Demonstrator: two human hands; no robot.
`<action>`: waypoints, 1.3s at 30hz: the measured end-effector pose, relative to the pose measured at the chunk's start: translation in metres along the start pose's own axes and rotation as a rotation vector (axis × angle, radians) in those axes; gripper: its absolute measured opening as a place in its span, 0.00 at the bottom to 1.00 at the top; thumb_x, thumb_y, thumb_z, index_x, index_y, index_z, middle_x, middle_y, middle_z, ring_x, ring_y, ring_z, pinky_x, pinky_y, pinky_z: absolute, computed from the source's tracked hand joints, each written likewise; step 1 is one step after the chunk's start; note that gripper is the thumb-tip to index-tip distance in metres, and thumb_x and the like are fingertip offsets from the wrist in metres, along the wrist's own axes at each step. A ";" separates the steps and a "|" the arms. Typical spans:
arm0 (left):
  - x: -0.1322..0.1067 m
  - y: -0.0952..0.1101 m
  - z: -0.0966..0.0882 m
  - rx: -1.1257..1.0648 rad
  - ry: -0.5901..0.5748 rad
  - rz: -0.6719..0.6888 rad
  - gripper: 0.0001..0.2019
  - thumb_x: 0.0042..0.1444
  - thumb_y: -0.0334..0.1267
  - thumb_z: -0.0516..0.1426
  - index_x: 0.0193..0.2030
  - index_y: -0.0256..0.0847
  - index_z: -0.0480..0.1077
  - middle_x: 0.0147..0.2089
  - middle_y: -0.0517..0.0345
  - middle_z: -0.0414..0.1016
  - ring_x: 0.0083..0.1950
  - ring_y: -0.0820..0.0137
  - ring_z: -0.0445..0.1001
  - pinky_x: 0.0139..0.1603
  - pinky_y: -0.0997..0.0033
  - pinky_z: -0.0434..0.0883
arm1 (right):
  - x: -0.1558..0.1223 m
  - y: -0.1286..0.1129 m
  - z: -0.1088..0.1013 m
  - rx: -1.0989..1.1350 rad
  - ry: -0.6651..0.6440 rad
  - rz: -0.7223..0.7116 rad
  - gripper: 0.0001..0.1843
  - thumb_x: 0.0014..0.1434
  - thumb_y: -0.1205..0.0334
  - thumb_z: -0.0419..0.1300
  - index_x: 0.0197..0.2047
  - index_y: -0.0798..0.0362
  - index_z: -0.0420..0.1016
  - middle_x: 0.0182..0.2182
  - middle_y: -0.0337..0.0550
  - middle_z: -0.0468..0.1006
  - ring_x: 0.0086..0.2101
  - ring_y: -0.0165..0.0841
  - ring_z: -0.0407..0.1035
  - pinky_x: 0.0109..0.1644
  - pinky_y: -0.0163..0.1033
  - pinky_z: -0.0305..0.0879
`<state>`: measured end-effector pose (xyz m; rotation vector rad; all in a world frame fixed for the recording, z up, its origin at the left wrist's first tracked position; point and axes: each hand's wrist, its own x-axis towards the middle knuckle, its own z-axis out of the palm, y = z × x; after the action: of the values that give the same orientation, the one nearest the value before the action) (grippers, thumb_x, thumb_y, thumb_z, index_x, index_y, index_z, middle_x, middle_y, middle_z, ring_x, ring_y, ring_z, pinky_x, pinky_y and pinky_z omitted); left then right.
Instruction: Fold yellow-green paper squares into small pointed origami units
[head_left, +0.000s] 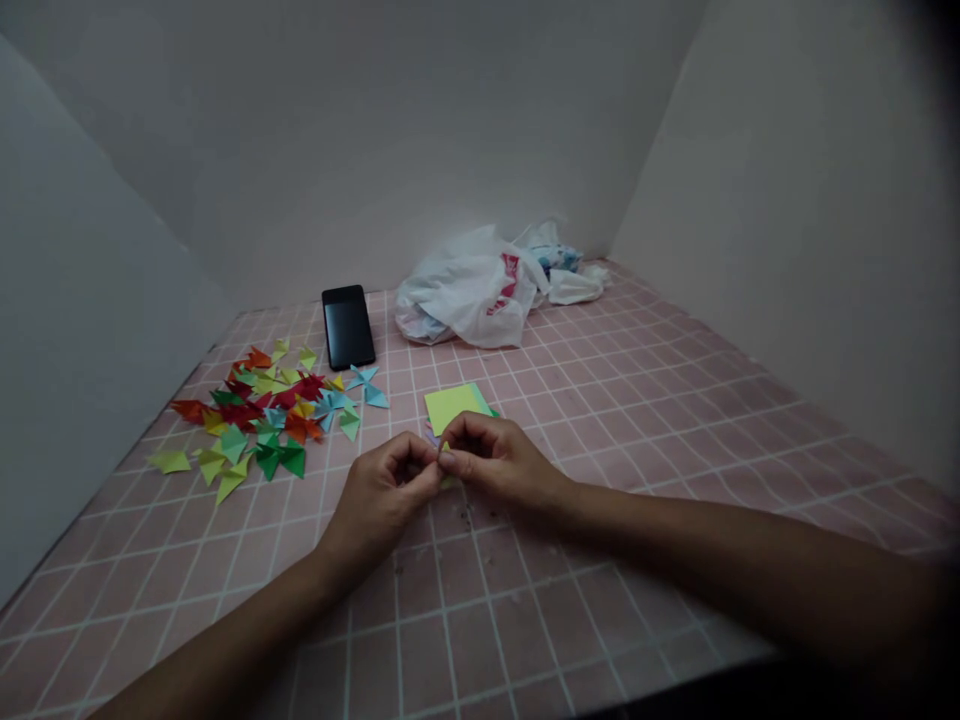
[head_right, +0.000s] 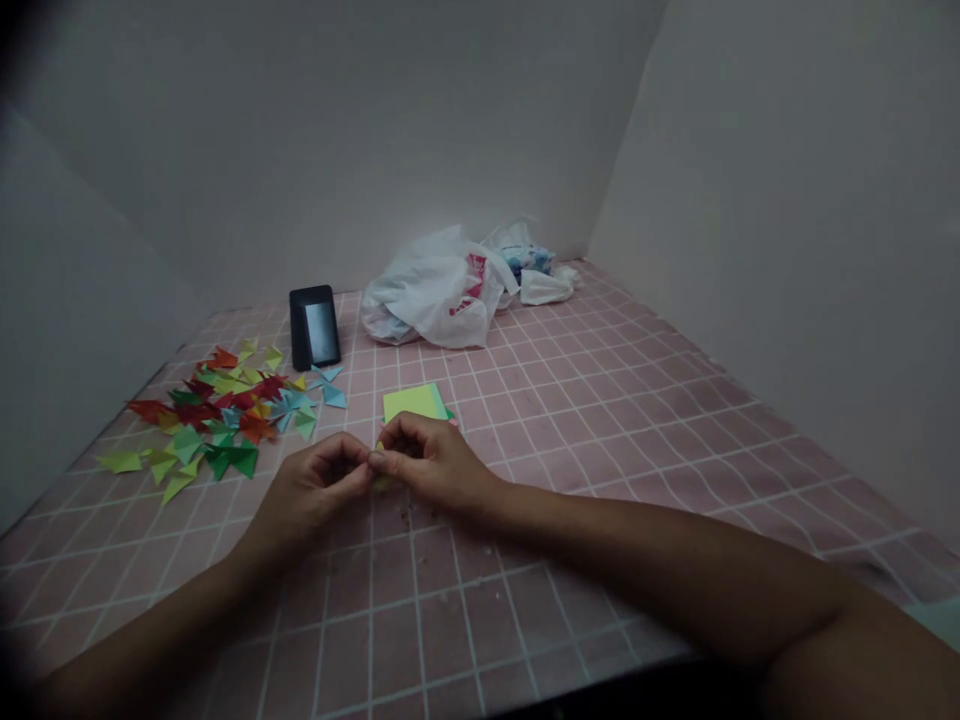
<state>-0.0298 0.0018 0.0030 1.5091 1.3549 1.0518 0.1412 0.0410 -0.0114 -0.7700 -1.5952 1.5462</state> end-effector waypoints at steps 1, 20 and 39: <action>0.000 0.000 0.000 0.011 -0.010 0.007 0.07 0.52 0.39 0.61 0.27 0.40 0.71 0.25 0.62 0.71 0.27 0.73 0.67 0.28 0.75 0.64 | 0.000 0.000 -0.001 -0.001 -0.003 -0.003 0.11 0.56 0.57 0.66 0.31 0.55 0.71 0.27 0.36 0.70 0.29 0.27 0.62 0.33 0.35 0.58; -0.001 0.002 -0.001 0.023 -0.016 0.058 0.07 0.54 0.40 0.60 0.30 0.39 0.74 0.29 0.59 0.75 0.32 0.71 0.71 0.33 0.73 0.66 | 0.003 0.002 -0.005 0.143 0.015 -0.028 0.08 0.56 0.59 0.64 0.29 0.54 0.74 0.24 0.36 0.71 0.27 0.27 0.64 0.34 0.35 0.61; -0.003 -0.005 -0.002 -0.034 0.003 0.117 0.14 0.60 0.43 0.57 0.26 0.40 0.72 0.23 0.62 0.71 0.26 0.73 0.68 0.30 0.75 0.66 | 0.000 -0.001 0.000 -0.036 0.045 -0.095 0.10 0.57 0.59 0.62 0.27 0.54 0.70 0.23 0.35 0.68 0.26 0.27 0.60 0.32 0.36 0.57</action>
<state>-0.0331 -0.0003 -0.0016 1.5773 1.2575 1.1446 0.1415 0.0409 -0.0100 -0.7327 -1.6079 1.4264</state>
